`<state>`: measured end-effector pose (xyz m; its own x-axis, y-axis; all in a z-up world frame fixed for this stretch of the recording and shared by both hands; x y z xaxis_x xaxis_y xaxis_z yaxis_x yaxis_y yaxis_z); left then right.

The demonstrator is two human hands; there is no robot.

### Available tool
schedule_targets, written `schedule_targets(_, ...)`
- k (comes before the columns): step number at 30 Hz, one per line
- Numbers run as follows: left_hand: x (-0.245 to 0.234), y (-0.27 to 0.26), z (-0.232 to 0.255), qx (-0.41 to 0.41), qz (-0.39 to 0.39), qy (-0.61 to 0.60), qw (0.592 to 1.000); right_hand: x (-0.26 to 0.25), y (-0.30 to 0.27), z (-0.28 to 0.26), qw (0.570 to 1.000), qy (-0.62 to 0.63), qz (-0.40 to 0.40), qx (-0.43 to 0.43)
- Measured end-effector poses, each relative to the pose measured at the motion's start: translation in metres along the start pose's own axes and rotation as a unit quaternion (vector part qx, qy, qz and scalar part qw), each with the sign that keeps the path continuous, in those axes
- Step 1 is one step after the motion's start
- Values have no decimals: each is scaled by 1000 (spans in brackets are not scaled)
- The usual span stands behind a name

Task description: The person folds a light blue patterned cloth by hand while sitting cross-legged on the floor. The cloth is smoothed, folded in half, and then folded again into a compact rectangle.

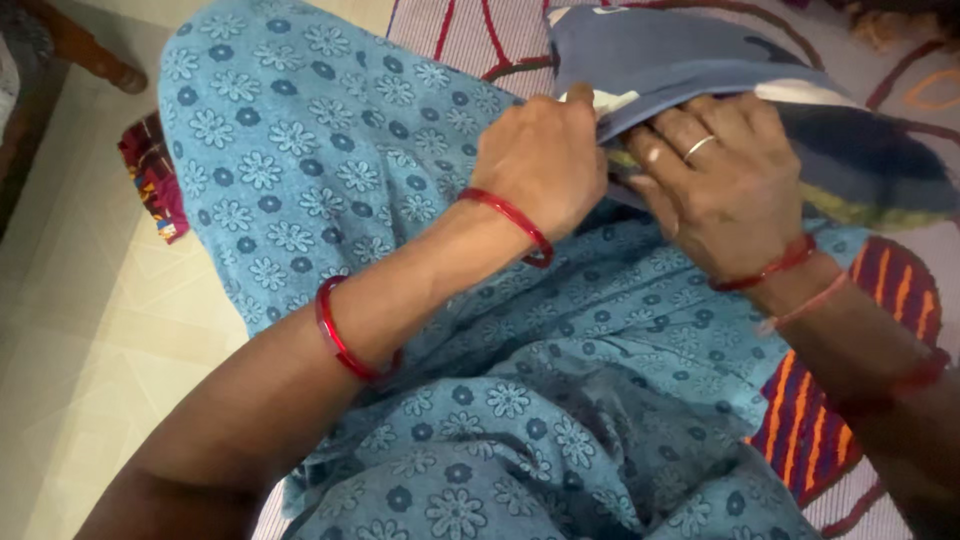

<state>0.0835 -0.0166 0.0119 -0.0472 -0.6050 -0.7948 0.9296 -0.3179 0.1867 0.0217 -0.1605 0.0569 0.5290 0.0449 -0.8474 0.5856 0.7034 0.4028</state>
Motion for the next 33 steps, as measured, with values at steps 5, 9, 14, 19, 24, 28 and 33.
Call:
schedule_targets(5,3,4,-2,22,22,30,999,7,-7,22,994,21,86,63)
schedule_targets(9,11,4,-4,-2,17,7,1000,-1,-15,29,995,21,82,53)
schedule_targets(14,12,0,-18,-103,-11,-167,980,0,-16,6,997,9,69,-44)
schedule_targets(19,3,0,-18,-65,-7,-194,979,-5,-3,9,996,55,16,-63)
schedule_targets(24,15,6,-18,-109,-11,-238,965,-5,0,22,998,30,-8,-55)
schedule_targets(28,11,19,-7,52,111,-79,989,1,-4,31,999,31,16,-25)
schedule_targets(33,21,37,-25,50,103,-75,991,13,-9,37,998,-9,48,-27)
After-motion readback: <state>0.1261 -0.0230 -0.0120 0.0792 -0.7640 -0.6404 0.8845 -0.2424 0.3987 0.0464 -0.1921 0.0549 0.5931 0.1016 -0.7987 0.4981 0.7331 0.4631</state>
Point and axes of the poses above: each hand's wrist, its own y-axis towards the middle knuckle, its own x-axis out of the palm, z = x × y, the point moved 4 cm from there along y, towards the middle knuckle, and after that the axes turned 1 degree about z, right-handed, at the moved point
